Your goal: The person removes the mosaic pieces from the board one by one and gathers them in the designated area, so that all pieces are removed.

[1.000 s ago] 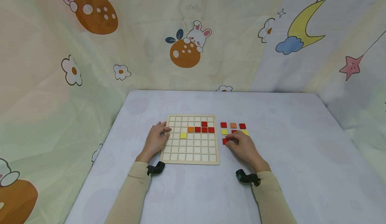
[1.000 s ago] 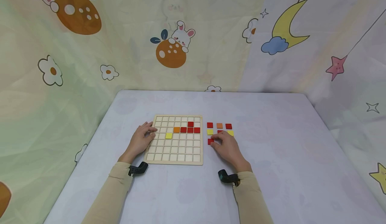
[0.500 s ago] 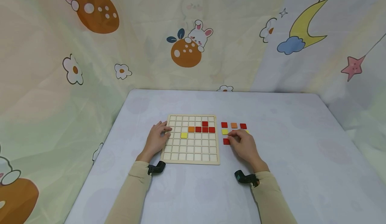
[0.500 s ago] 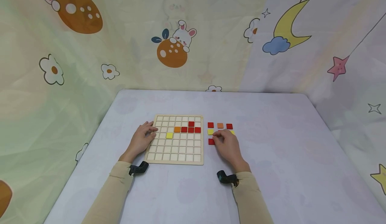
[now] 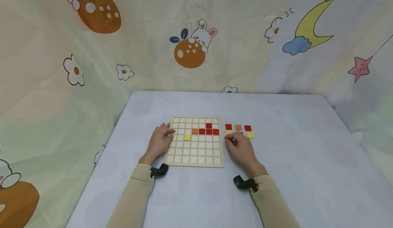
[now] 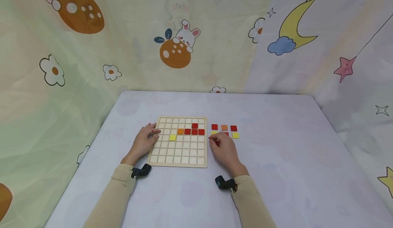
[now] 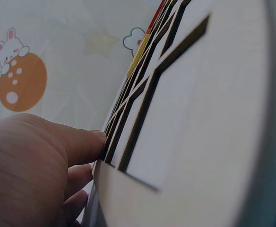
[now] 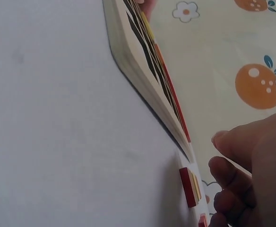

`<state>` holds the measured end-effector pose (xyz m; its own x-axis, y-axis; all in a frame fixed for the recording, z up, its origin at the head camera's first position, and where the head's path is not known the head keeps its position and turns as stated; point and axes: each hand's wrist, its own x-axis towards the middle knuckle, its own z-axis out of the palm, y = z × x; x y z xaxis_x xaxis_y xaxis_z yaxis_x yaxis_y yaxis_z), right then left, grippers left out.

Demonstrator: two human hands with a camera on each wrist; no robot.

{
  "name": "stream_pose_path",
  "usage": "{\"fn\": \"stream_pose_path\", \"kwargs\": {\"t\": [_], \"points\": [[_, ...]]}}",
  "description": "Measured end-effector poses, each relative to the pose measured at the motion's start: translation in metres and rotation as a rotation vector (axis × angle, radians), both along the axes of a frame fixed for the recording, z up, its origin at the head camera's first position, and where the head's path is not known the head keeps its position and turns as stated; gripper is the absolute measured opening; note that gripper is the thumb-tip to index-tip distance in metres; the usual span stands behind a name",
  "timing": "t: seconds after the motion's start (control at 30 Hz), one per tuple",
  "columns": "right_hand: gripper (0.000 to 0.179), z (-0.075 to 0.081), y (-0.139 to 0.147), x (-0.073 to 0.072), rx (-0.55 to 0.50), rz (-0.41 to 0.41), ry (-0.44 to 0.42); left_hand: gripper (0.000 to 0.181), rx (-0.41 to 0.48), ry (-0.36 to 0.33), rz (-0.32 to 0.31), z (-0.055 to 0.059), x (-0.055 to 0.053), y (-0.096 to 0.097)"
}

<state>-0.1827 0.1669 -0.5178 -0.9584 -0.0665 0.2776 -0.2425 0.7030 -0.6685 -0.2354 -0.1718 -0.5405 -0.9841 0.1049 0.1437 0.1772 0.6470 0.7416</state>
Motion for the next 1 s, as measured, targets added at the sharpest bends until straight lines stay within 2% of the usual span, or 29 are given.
{"fn": "stream_pose_path", "kwargs": {"t": [0.2, 0.57, 1.0], "points": [[0.011, 0.0, -0.014, 0.002, 0.005, 0.028, -0.007, 0.018, 0.001, 0.009, -0.003, 0.001, 0.0, -0.001], [0.009, -0.001, -0.04, 0.007, 0.018, 0.102, 0.031, 0.019, -0.001, 0.003, 0.0, 0.001, 0.0, -0.001], [0.009, -0.004, -0.056, 0.012, -0.005, 0.172, 0.051, 0.018, -0.001, -0.003, 0.004, 0.002, 0.001, 0.0]]}}
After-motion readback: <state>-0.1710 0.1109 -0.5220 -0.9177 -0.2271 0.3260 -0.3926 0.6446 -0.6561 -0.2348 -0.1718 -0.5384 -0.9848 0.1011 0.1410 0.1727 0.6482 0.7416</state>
